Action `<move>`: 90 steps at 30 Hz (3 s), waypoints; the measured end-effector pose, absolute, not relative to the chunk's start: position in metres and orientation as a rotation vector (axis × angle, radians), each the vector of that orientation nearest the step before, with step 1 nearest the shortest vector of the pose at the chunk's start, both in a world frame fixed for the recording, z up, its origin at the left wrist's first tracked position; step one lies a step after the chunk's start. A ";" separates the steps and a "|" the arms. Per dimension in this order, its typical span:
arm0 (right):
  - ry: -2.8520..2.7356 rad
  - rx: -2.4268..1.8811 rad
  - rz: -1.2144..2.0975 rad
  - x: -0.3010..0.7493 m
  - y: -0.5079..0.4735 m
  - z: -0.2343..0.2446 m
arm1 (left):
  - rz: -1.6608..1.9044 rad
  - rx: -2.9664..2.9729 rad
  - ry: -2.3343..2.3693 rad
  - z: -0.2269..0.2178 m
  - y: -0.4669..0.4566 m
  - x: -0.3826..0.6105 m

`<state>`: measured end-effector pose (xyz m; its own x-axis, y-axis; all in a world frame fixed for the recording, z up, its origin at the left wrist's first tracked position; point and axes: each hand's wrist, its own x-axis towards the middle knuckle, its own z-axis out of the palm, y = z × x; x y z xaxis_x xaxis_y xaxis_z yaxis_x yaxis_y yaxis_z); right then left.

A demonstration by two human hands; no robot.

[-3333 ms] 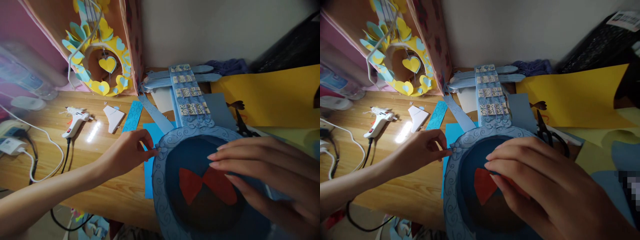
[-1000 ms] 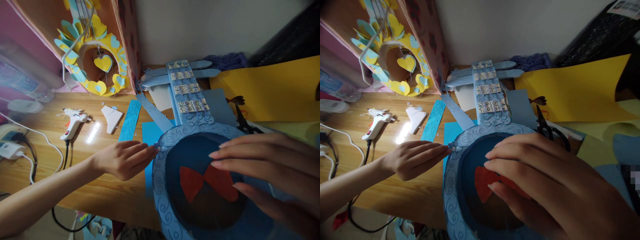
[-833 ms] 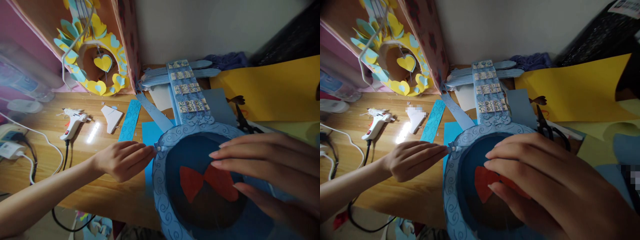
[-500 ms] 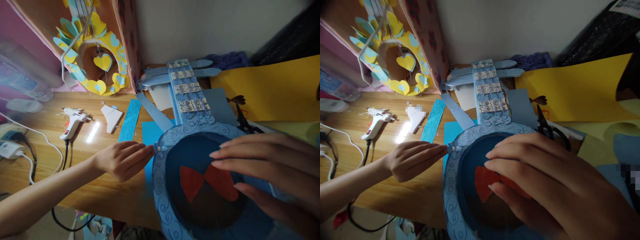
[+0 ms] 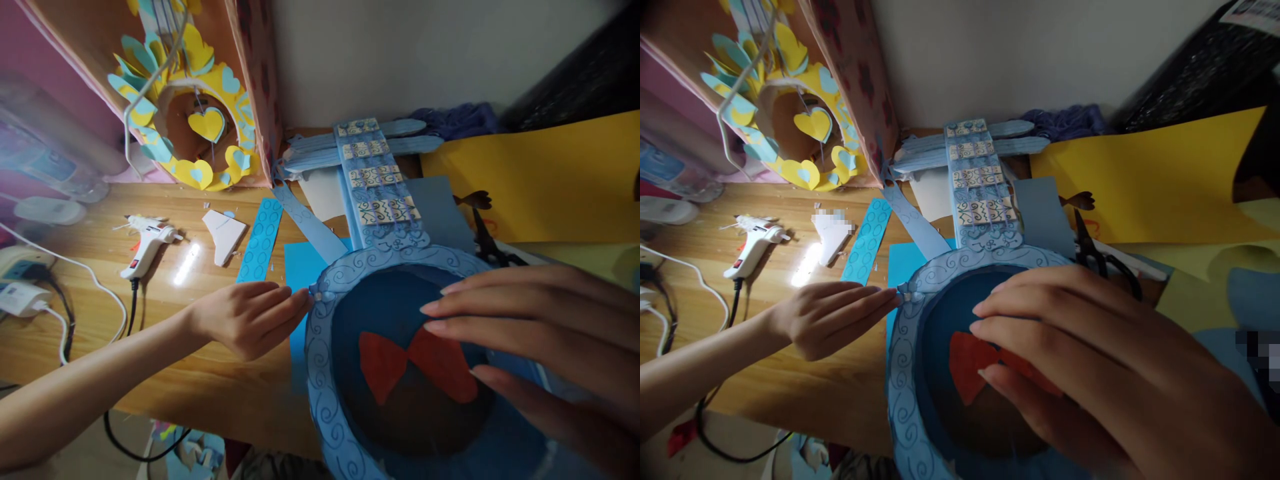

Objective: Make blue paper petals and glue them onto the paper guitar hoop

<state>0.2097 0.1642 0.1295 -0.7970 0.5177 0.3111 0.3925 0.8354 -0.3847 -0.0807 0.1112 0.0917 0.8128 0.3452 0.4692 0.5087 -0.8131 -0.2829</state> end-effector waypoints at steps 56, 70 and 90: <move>-2.697 -0.666 0.663 0.120 0.157 0.093 | -1.452 -2.737 -1.663 0.029 0.006 -0.038; -2.721 -0.285 0.092 0.130 0.157 0.085 | -1.418 -2.751 -1.654 0.029 0.004 -0.038; -2.669 -0.126 -0.085 0.139 0.154 0.082 | -1.447 -2.727 -1.650 0.026 0.002 -0.038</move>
